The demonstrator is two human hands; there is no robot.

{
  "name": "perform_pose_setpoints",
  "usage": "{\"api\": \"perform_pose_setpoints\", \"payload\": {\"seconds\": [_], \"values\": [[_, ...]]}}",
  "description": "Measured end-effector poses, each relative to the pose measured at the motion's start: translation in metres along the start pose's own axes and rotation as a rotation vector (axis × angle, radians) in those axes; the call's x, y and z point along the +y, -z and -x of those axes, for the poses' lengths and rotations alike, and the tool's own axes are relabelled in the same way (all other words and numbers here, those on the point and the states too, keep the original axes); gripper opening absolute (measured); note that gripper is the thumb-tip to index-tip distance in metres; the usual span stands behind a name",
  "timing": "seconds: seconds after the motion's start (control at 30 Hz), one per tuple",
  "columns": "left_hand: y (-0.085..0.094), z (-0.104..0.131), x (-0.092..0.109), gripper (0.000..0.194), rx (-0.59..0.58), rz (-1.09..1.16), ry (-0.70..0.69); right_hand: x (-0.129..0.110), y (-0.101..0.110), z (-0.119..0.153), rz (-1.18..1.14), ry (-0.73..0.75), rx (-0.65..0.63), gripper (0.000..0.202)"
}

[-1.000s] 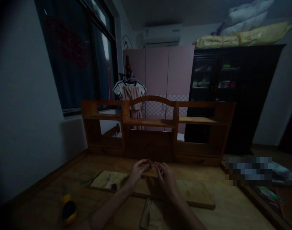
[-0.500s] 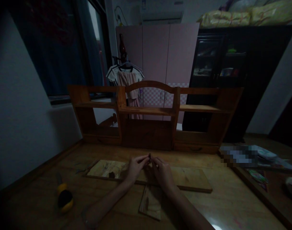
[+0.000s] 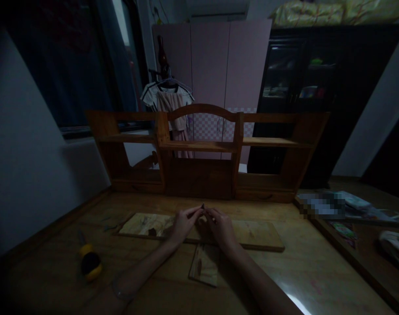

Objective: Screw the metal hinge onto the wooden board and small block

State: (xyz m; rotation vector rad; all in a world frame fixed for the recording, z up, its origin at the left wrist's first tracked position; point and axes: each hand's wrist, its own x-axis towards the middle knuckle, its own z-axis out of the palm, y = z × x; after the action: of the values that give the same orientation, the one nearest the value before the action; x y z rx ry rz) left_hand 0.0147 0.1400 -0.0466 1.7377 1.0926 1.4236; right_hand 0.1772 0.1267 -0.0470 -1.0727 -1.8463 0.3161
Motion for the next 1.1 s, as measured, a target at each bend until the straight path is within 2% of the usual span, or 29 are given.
{"api": "perform_pose_setpoints", "payload": {"seconds": [0.4, 0.57, 0.7, 0.9, 1.1], "values": [[0.002, 0.001, 0.006, 0.033, -0.025, -0.11, -0.114, -0.004, 0.002, 0.001, 0.004, 0.007, 0.023, 0.02], [0.001, 0.0, 0.003, 0.032, -0.001, -0.113, -0.104, -0.004, 0.001, -0.001, 0.002, 0.002, 0.014, 0.022], [-0.002, -0.002, -0.002, 0.032, 0.001, -0.018, -0.057, -0.006, 0.002, 0.001, 0.0, -0.008, 0.009, 0.023], [-0.004, -0.003, -0.005, 0.032, -0.021, 0.169, -0.019, -0.003, 0.003, 0.002, 0.015, -0.037, 0.067, 0.023], [-0.002, 0.001, 0.007, 0.022, -0.019, -0.074, -0.114, 0.002, -0.001, 0.002, -0.007, -0.022, 0.041, 0.021]]}}
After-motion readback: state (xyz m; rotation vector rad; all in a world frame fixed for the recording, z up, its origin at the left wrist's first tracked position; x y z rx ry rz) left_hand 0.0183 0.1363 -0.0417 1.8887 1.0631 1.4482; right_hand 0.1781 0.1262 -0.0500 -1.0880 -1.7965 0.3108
